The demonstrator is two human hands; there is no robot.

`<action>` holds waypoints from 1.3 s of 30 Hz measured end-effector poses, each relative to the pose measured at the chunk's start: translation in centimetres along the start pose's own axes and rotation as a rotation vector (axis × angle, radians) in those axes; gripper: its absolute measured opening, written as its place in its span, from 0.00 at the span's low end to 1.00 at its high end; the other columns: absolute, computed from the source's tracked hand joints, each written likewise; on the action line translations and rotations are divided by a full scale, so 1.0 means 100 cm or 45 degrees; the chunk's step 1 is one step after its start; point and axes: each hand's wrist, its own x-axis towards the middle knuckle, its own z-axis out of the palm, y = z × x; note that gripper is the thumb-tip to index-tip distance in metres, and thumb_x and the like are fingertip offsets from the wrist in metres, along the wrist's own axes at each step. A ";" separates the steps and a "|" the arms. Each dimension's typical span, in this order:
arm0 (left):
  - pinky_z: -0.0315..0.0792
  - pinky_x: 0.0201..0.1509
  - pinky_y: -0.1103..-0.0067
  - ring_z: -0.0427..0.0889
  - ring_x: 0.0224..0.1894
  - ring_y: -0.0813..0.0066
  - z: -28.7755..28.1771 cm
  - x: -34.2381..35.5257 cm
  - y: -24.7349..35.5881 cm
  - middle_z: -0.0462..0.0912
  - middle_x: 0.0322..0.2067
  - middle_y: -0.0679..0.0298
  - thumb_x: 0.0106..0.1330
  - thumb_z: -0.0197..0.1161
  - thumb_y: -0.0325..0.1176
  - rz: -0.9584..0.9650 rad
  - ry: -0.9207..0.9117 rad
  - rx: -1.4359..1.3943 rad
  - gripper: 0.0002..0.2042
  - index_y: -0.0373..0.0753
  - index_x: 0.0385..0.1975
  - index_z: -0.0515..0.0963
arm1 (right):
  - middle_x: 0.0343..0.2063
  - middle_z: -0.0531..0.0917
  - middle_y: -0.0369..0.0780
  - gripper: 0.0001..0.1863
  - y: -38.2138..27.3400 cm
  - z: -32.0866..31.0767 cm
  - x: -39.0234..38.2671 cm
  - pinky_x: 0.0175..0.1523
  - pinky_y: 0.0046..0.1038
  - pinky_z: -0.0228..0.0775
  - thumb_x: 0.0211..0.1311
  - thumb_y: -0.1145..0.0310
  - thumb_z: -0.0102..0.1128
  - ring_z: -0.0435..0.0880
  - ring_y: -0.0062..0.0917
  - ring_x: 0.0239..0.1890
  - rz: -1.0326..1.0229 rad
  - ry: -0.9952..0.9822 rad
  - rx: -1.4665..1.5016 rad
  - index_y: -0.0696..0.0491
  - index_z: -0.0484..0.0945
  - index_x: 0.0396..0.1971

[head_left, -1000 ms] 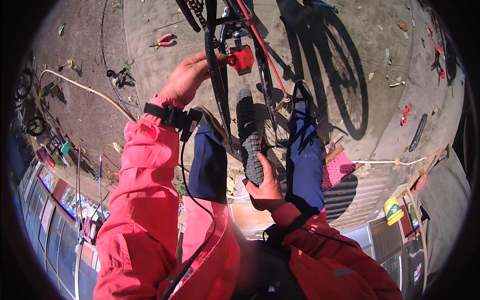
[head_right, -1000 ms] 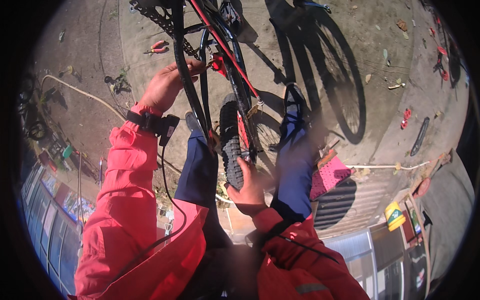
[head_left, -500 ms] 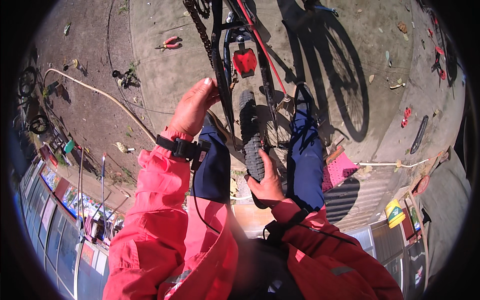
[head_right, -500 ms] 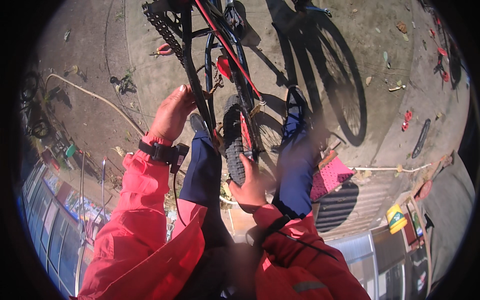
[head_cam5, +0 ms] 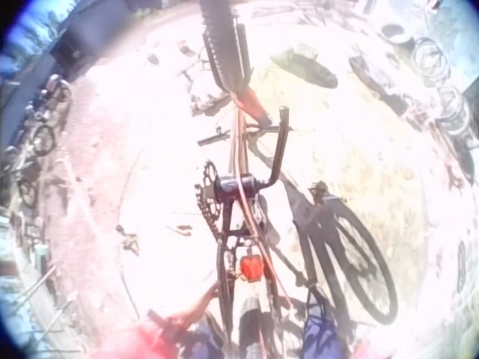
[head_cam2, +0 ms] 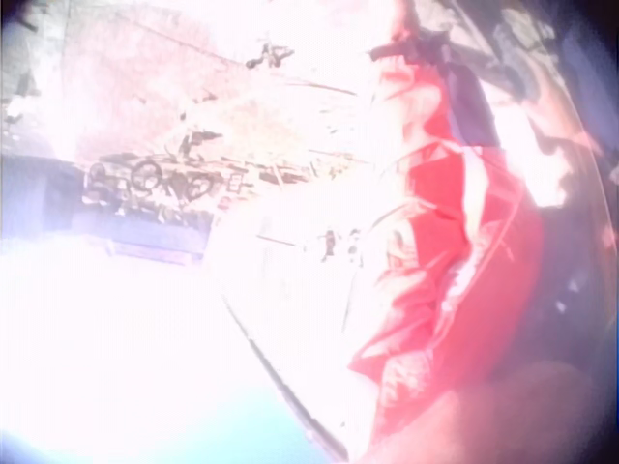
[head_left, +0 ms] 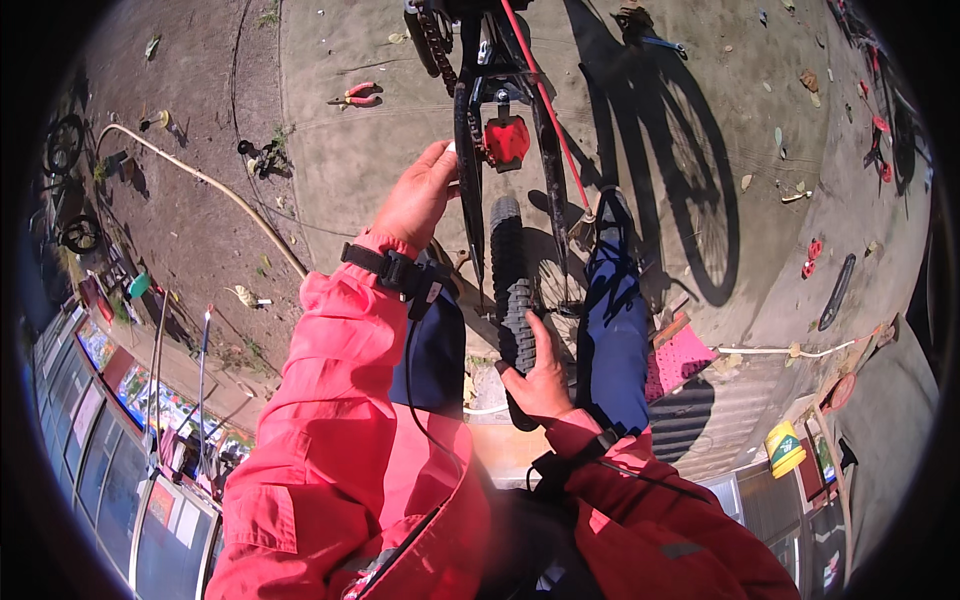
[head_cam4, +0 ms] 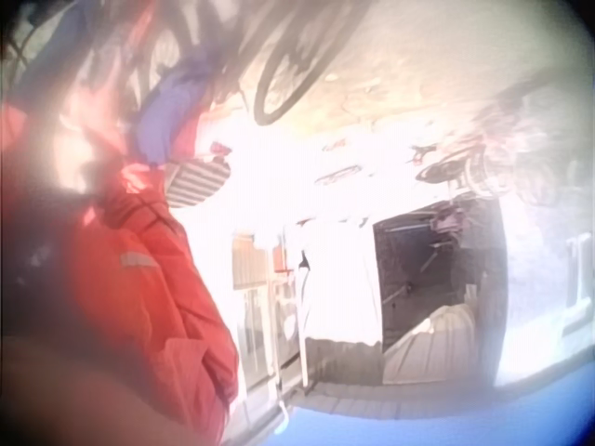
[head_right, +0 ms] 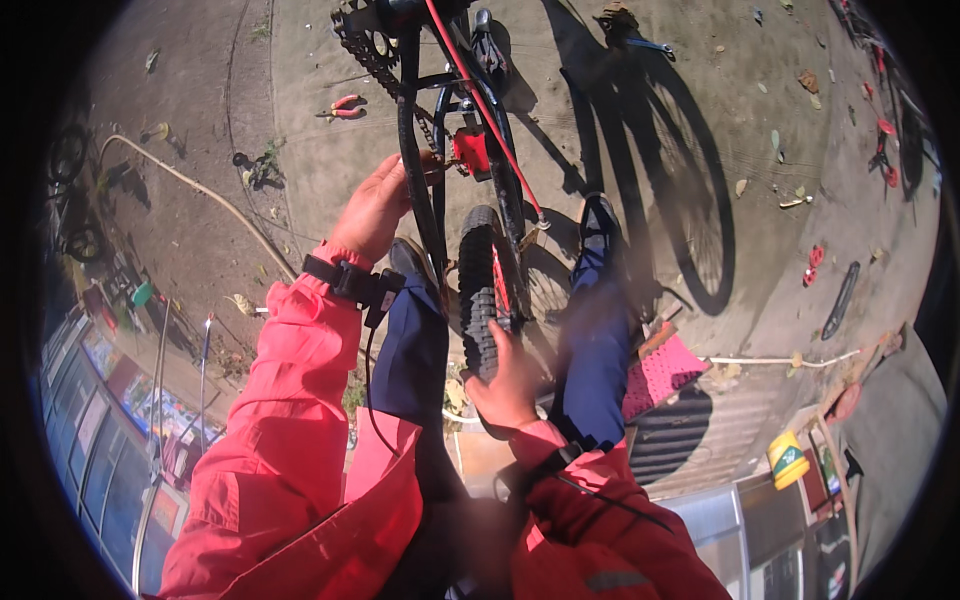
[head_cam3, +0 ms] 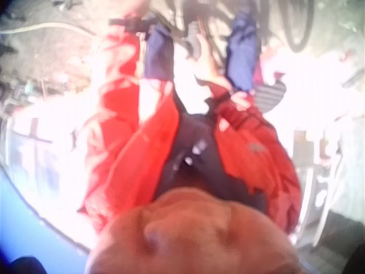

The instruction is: The person removes the rear wheel of a bicycle, uses a wrench to loosen the axle nuts, and then reattaches the wheel. They then adjust the chain on the rear sprocket and pedal the crank to test the drivetrain.

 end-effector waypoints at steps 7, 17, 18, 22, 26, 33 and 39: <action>0.70 0.61 0.77 0.80 0.55 0.78 -0.004 0.008 -0.004 0.81 0.54 0.67 0.81 0.53 0.46 0.034 0.026 0.061 0.22 0.40 0.67 0.69 | 0.60 0.73 0.54 0.46 -0.003 -0.003 0.002 0.68 0.42 0.64 0.51 0.70 0.72 0.73 0.48 0.64 -0.006 -0.018 -0.015 0.58 0.60 0.71; 0.71 0.56 0.81 0.78 0.48 0.84 -0.006 0.005 -0.032 0.82 0.47 0.71 0.81 0.54 0.39 0.148 -0.027 0.138 0.16 0.36 0.58 0.76 | 0.61 0.74 0.55 0.47 -0.007 -0.009 0.014 0.68 0.43 0.66 0.53 0.67 0.72 0.74 0.49 0.63 0.045 0.045 -0.179 0.58 0.59 0.72; 0.71 0.56 0.81 0.78 0.47 0.84 -0.005 0.002 -0.033 0.82 0.47 0.71 0.81 0.55 0.39 0.134 -0.016 0.116 0.15 0.36 0.58 0.77 | 0.61 0.74 0.55 0.47 -0.008 -0.011 0.016 0.68 0.43 0.66 0.53 0.66 0.72 0.75 0.49 0.63 0.065 0.025 -0.179 0.58 0.59 0.72; 0.65 0.42 0.83 0.67 0.36 0.85 0.004 -0.016 -0.037 0.73 0.33 0.74 0.80 0.55 0.42 0.118 0.080 -0.009 0.15 0.36 0.49 0.79 | 0.64 0.72 0.54 0.48 -0.015 -0.016 0.024 0.70 0.41 0.65 0.55 0.65 0.72 0.73 0.48 0.66 0.112 -0.020 -0.164 0.57 0.56 0.74; 0.67 0.44 0.82 0.69 0.37 0.84 0.006 -0.024 -0.032 0.75 0.34 0.75 0.80 0.55 0.42 0.134 0.080 -0.027 0.15 0.37 0.50 0.79 | 0.70 0.66 0.53 0.49 -0.022 -0.015 0.031 0.74 0.39 0.60 0.61 0.66 0.71 0.67 0.45 0.72 0.137 -0.129 -0.167 0.56 0.50 0.77; 0.70 0.55 0.78 0.76 0.45 0.82 -0.001 -0.012 -0.021 0.81 0.44 0.73 0.81 0.53 0.43 0.073 -0.001 -0.043 0.16 0.39 0.54 0.79 | 0.69 0.65 0.57 0.47 -0.029 -0.007 0.051 0.72 0.46 0.62 0.64 0.61 0.66 0.65 0.58 0.69 -0.017 -0.137 -0.178 0.53 0.50 0.77; 0.71 0.57 0.79 0.79 0.49 0.81 -0.002 -0.002 -0.010 0.83 0.49 0.70 0.82 0.53 0.41 0.062 -0.043 -0.069 0.17 0.38 0.60 0.76 | 0.71 0.63 0.55 0.44 -0.038 -0.009 0.070 0.73 0.45 0.60 0.68 0.60 0.63 0.64 0.56 0.69 0.117 -0.170 -0.193 0.55 0.49 0.77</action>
